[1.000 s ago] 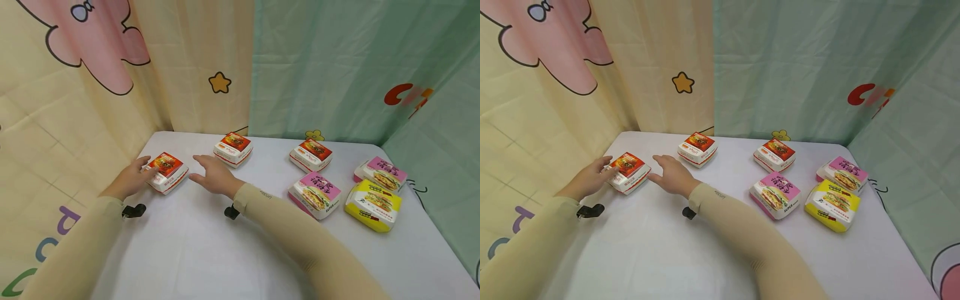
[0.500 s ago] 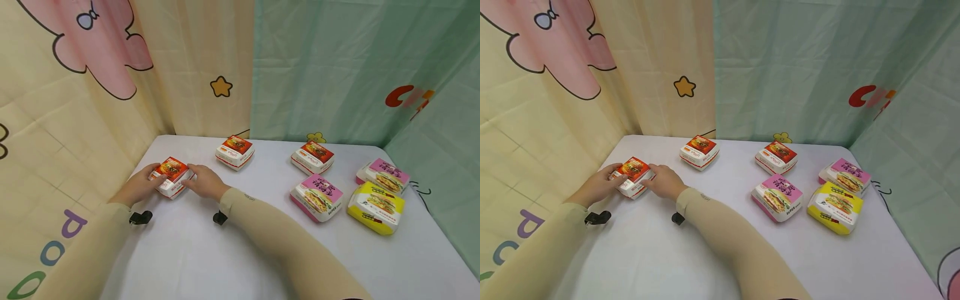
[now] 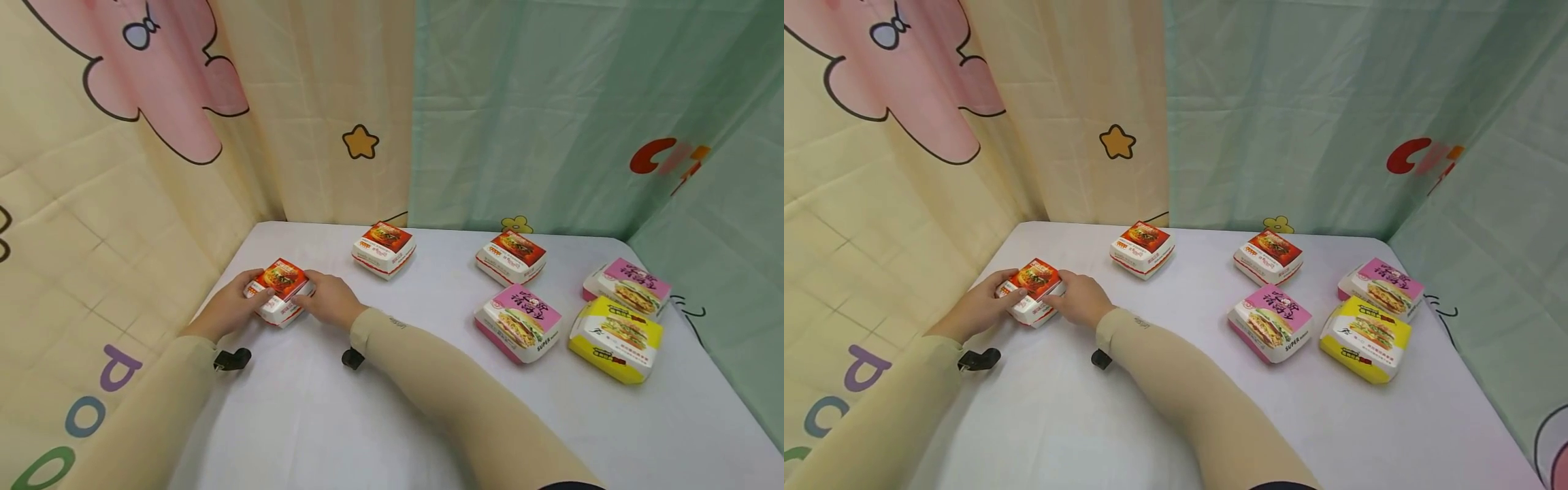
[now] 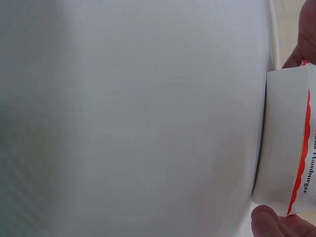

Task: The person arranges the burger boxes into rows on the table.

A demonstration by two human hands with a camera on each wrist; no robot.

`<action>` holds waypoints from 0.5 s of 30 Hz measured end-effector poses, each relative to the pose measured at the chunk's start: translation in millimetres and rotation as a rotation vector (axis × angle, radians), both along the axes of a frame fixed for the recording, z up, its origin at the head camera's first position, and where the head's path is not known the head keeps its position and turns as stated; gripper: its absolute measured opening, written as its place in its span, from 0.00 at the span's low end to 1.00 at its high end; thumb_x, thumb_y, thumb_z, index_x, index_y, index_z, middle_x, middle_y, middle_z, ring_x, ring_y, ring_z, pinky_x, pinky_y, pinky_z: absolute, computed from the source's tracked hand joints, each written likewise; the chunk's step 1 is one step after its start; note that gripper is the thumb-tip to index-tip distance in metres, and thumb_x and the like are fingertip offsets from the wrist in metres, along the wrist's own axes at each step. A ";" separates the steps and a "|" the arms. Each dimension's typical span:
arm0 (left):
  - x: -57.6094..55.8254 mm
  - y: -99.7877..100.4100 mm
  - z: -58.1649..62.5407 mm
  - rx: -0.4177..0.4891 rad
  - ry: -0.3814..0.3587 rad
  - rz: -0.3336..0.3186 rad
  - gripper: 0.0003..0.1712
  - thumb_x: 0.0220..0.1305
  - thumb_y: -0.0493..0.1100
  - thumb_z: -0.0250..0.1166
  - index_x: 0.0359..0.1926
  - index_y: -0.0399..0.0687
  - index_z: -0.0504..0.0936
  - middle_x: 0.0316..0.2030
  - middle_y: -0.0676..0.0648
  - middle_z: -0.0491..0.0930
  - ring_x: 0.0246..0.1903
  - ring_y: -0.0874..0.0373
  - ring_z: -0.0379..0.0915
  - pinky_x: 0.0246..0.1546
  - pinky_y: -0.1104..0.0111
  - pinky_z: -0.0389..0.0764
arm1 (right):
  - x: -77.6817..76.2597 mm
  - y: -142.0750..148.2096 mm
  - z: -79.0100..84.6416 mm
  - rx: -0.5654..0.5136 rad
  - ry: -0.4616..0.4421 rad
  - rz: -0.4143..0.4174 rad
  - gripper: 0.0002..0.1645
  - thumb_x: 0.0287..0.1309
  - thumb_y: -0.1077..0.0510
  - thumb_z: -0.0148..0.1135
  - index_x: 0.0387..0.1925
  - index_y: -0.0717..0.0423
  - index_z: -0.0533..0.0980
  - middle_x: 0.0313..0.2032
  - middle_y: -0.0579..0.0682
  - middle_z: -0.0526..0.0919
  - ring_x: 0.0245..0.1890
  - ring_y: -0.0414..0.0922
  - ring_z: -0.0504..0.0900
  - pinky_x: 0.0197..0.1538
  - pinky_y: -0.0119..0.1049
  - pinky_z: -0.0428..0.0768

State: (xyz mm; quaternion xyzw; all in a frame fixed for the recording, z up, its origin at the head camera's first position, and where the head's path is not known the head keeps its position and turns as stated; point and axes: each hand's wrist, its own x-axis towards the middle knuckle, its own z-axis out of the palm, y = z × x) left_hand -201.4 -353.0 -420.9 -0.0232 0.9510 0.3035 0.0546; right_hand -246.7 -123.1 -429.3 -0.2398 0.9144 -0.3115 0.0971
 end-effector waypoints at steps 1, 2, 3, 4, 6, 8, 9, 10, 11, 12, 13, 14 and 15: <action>0.0 -0.2 -1.2 0.007 0.001 0.005 0.50 0.74 0.71 0.56 0.82 0.47 0.57 0.77 0.29 0.61 0.73 0.29 0.60 0.70 0.33 0.64 | 0.5 -0.5 -0.3 0.001 0.004 -0.003 0.42 0.71 0.37 0.65 0.78 0.47 0.66 0.70 0.46 0.79 0.69 0.43 0.78 0.72 0.38 0.76; 0.1 -0.4 -2.2 0.011 0.004 0.007 0.50 0.74 0.71 0.56 0.82 0.46 0.57 0.77 0.29 0.61 0.73 0.29 0.61 0.70 0.33 0.64 | 1.0 -1.0 -0.6 0.002 0.008 -0.006 0.42 0.71 0.37 0.65 0.78 0.47 0.67 0.70 0.46 0.79 0.68 0.44 0.79 0.71 0.38 0.76; 0.2 -0.5 -2.9 0.018 0.007 0.011 0.49 0.74 0.71 0.56 0.82 0.46 0.57 0.77 0.29 0.62 0.73 0.29 0.61 0.70 0.33 0.64 | 1.6 -1.3 -0.9 0.002 0.013 -0.007 0.42 0.70 0.38 0.66 0.78 0.48 0.67 0.69 0.47 0.80 0.68 0.44 0.80 0.71 0.38 0.77; 0.6 -0.1 -3.2 0.023 0.007 0.014 0.50 0.74 0.71 0.57 0.82 0.47 0.57 0.77 0.29 0.62 0.73 0.30 0.62 0.69 0.34 0.65 | 2.2 -1.6 -1.0 0.005 0.015 -0.008 0.42 0.70 0.39 0.66 0.78 0.48 0.67 0.69 0.47 0.80 0.67 0.44 0.80 0.70 0.38 0.77; 1.3 0.7 -3.9 0.036 0.006 0.020 0.49 0.74 0.71 0.57 0.82 0.47 0.57 0.77 0.29 0.62 0.72 0.30 0.62 0.69 0.34 0.65 | 3.5 -2.2 -0.9 0.011 0.020 -0.007 0.42 0.70 0.40 0.66 0.78 0.48 0.66 0.68 0.48 0.81 0.66 0.45 0.81 0.70 0.38 0.78; 1.4 1.2 -4.5 0.042 0.006 0.024 0.49 0.74 0.70 0.57 0.82 0.46 0.57 0.77 0.29 0.62 0.72 0.30 0.62 0.69 0.34 0.65 | 4.3 -2.5 -0.7 0.020 0.022 -0.007 0.42 0.71 0.40 0.66 0.78 0.49 0.66 0.68 0.49 0.81 0.66 0.45 0.81 0.69 0.38 0.78; 1.4 1.6 -4.6 0.046 0.006 0.026 0.49 0.74 0.70 0.57 0.82 0.46 0.57 0.77 0.29 0.62 0.72 0.30 0.62 0.70 0.34 0.65 | 4.6 -2.6 -0.6 0.023 0.022 -0.007 0.42 0.71 0.40 0.66 0.78 0.49 0.65 0.68 0.50 0.81 0.66 0.45 0.81 0.69 0.38 0.78; 1.4 1.8 -4.5 0.047 0.010 0.024 0.49 0.74 0.69 0.57 0.82 0.46 0.57 0.77 0.29 0.62 0.72 0.30 0.62 0.70 0.34 0.65 | 4.8 -2.7 -0.6 0.022 0.021 -0.007 0.42 0.71 0.40 0.66 0.78 0.49 0.65 0.68 0.50 0.81 0.66 0.46 0.81 0.69 0.39 0.78; 1.3 1.8 -4.4 0.047 0.015 0.022 0.49 0.75 0.69 0.57 0.82 0.45 0.57 0.77 0.29 0.62 0.73 0.30 0.62 0.70 0.34 0.64 | 4.5 -2.8 -0.5 0.015 0.019 -0.007 0.42 0.71 0.41 0.66 0.78 0.49 0.65 0.69 0.50 0.81 0.66 0.46 0.81 0.69 0.39 0.78; 1.4 2.2 -3.6 0.046 0.021 0.019 0.48 0.75 0.68 0.57 0.82 0.45 0.57 0.77 0.29 0.62 0.73 0.30 0.62 0.70 0.34 0.65 | 4.3 -2.9 -0.4 0.011 0.019 -0.009 0.41 0.71 0.41 0.66 0.78 0.49 0.65 0.68 0.50 0.81 0.66 0.46 0.81 0.69 0.39 0.78; 1.5 2.5 -2.7 0.045 0.028 0.018 0.48 0.75 0.68 0.57 0.82 0.44 0.58 0.76 0.29 0.63 0.72 0.30 0.62 0.69 0.34 0.65 | 3.9 -3.1 -0.3 0.006 0.019 -0.013 0.41 0.71 0.41 0.66 0.78 0.49 0.65 0.68 0.50 0.81 0.66 0.46 0.81 0.69 0.39 0.78; 1.6 3.0 -1.7 0.045 0.034 0.016 0.48 0.75 0.68 0.57 0.81 0.44 0.58 0.76 0.29 0.63 0.72 0.31 0.63 0.69 0.34 0.65 | 3.4 -3.2 -0.3 0.001 0.017 -0.017 0.41 0.71 0.41 0.66 0.78 0.49 0.65 0.68 0.50 0.81 0.65 0.46 0.82 0.69 0.39 0.79; 1.8 3.5 -0.7 0.047 0.039 0.015 0.47 0.76 0.67 0.57 0.81 0.43 0.58 0.76 0.29 0.63 0.72 0.31 0.63 0.68 0.35 0.66 | 3.1 -3.3 -0.2 -0.003 0.012 -0.022 0.41 0.71 0.41 0.66 0.78 0.49 0.65 0.68 0.49 0.81 0.65 0.46 0.82 0.68 0.39 0.79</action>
